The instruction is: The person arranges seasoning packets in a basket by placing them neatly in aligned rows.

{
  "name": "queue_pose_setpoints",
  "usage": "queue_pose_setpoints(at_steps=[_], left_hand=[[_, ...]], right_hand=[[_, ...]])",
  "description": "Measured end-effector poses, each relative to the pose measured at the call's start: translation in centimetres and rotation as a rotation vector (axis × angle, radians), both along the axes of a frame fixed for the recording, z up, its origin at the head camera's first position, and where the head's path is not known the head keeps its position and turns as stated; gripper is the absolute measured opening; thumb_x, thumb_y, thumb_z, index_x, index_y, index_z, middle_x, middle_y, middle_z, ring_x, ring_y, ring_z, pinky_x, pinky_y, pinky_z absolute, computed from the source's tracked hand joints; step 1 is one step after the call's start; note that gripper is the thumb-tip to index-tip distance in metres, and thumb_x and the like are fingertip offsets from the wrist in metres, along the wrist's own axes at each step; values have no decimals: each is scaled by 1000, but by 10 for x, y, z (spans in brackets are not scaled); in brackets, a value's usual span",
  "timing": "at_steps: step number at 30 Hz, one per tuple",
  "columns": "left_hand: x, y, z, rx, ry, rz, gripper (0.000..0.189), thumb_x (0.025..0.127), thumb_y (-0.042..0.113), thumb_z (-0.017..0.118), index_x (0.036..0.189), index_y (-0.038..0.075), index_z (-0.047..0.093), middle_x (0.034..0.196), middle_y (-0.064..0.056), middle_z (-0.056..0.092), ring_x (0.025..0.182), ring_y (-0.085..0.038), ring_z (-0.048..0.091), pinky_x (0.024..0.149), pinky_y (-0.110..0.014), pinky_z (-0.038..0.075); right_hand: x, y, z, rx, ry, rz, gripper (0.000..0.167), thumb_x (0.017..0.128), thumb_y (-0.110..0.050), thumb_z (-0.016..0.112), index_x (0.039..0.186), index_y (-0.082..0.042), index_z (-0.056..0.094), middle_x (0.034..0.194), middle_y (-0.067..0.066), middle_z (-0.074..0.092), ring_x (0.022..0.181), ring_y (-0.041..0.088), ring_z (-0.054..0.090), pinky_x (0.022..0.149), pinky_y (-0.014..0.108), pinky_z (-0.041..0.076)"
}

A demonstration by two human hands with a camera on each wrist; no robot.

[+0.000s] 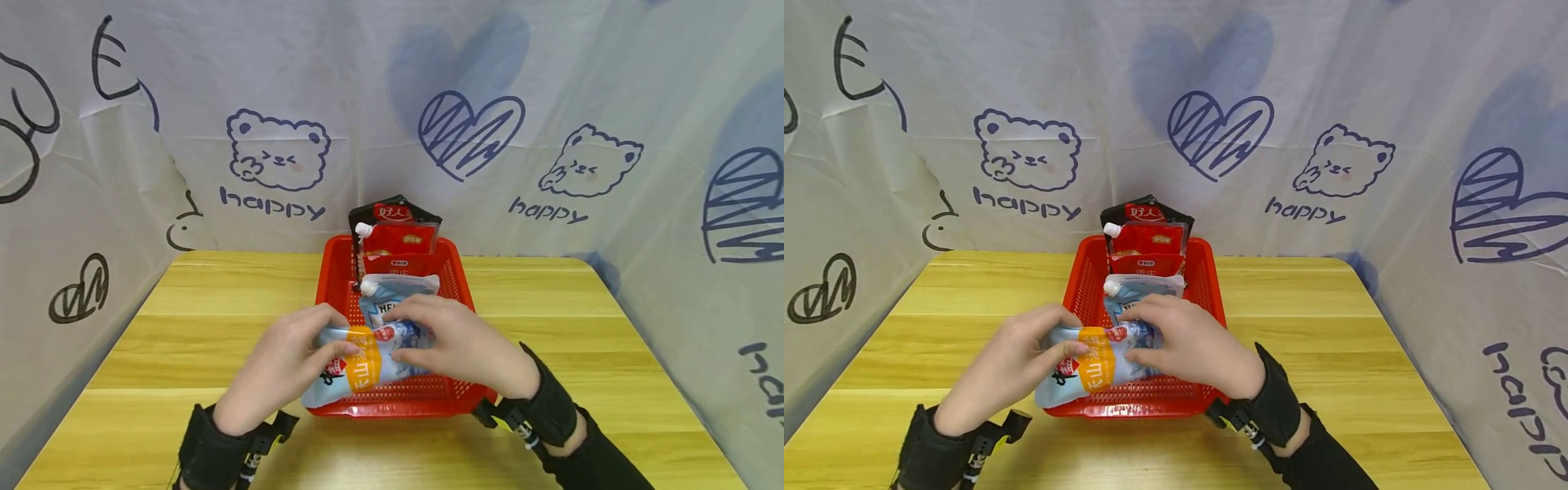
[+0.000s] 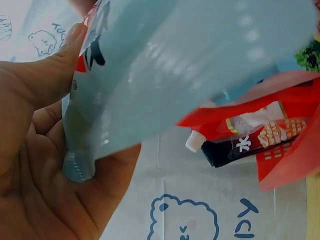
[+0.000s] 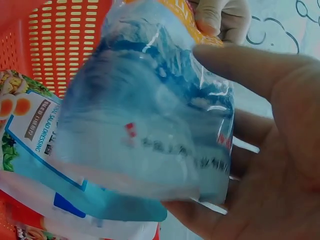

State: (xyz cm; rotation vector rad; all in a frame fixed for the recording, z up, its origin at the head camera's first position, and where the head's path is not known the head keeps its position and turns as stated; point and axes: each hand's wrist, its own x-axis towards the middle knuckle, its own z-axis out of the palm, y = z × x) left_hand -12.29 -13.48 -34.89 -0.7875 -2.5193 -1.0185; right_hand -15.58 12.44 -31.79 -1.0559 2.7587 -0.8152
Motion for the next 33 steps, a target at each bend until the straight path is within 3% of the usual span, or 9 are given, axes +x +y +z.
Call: queue_pose_setpoints(at_steps=[5,12,19,24,33], left_hand=[[0,4,-2,13,-16,-19,22,84,15,87,97,15,69,86,9,63,75,-8,55,65,-23,51],[-1,8,-3,11,-64,-5,21,85,15,86,98,15,70,89,8,65,78,-9,57,68,-25,53],[-1,8,-3,58,-85,31,25,85,18,87,103,15,70,96,6,66,80,-10,59,66,-25,54],[-2,8,-1,117,-110,87,40,85,21,89,116,13,65,109,0,65,87,-16,61,68,-26,58],[-3,5,2,197,-275,136,70,92,24,82,147,6,44,128,-14,61,100,-27,62,78,-35,61]], right_hand=[[-4,-4,0,103,-26,40,51,88,-30,86,134,-16,70,126,-2,72,102,10,66,92,32,60],[-8,-3,-6,59,-56,37,41,88,-28,85,124,-13,70,106,-3,74,83,6,66,80,26,60],[-7,1,-9,-37,-17,45,37,87,-24,85,119,-12,69,107,-1,74,84,8,66,79,22,60],[-5,4,-13,-136,15,40,35,87,-20,85,118,-12,70,108,0,74,86,9,66,80,21,59],[1,9,-27,-311,-28,-78,26,89,-14,84,111,-14,69,105,1,73,83,14,64,74,26,60]])
